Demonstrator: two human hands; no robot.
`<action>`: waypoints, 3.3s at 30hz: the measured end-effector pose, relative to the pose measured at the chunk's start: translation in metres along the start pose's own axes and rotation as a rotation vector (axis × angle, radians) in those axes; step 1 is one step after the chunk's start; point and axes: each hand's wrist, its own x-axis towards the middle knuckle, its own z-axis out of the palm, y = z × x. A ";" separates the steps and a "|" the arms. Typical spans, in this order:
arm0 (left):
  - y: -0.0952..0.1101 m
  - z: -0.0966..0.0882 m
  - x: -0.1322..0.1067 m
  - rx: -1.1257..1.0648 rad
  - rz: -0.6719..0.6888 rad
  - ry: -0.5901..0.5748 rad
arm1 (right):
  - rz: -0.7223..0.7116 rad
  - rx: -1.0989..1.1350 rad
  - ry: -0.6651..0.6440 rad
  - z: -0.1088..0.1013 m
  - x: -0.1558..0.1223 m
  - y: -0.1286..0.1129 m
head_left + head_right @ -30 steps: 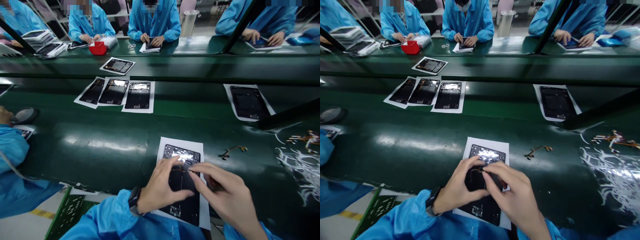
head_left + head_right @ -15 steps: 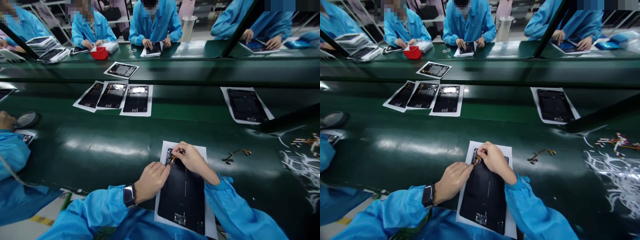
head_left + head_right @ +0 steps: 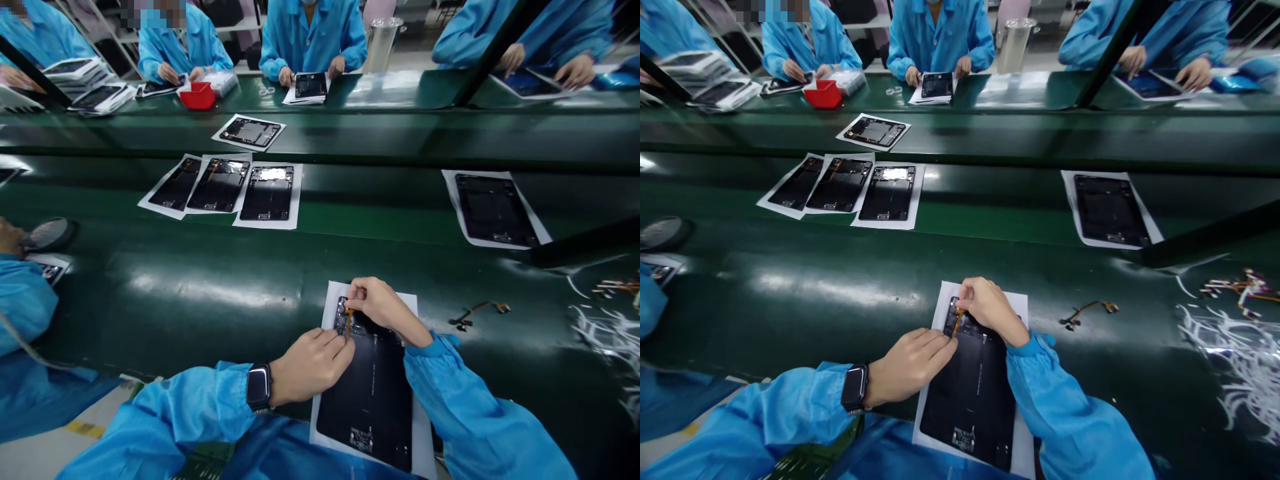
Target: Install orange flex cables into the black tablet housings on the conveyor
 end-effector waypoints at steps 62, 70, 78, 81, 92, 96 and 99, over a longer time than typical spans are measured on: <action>0.004 0.026 -0.016 -0.033 0.080 0.058 | -0.106 -0.409 0.150 0.007 -0.030 0.003; 0.007 0.028 -0.018 0.005 0.109 0.011 | -0.088 -0.439 0.142 0.008 -0.029 -0.003; -0.012 0.019 -0.010 -0.158 0.055 -0.046 | -0.211 -0.194 0.083 -0.013 -0.066 -0.003; -0.019 0.013 -0.008 -0.137 0.111 -0.158 | -0.184 -0.065 0.040 -0.020 -0.097 0.000; -0.019 0.006 -0.017 -0.164 0.173 -0.213 | -0.122 0.025 0.184 0.033 -0.162 0.000; -0.026 0.010 -0.023 -0.259 0.162 -0.165 | -0.235 -0.114 0.261 0.057 -0.153 -0.012; -0.033 0.012 -0.026 -0.379 0.110 -0.065 | -0.290 -0.220 0.253 0.065 -0.144 -0.019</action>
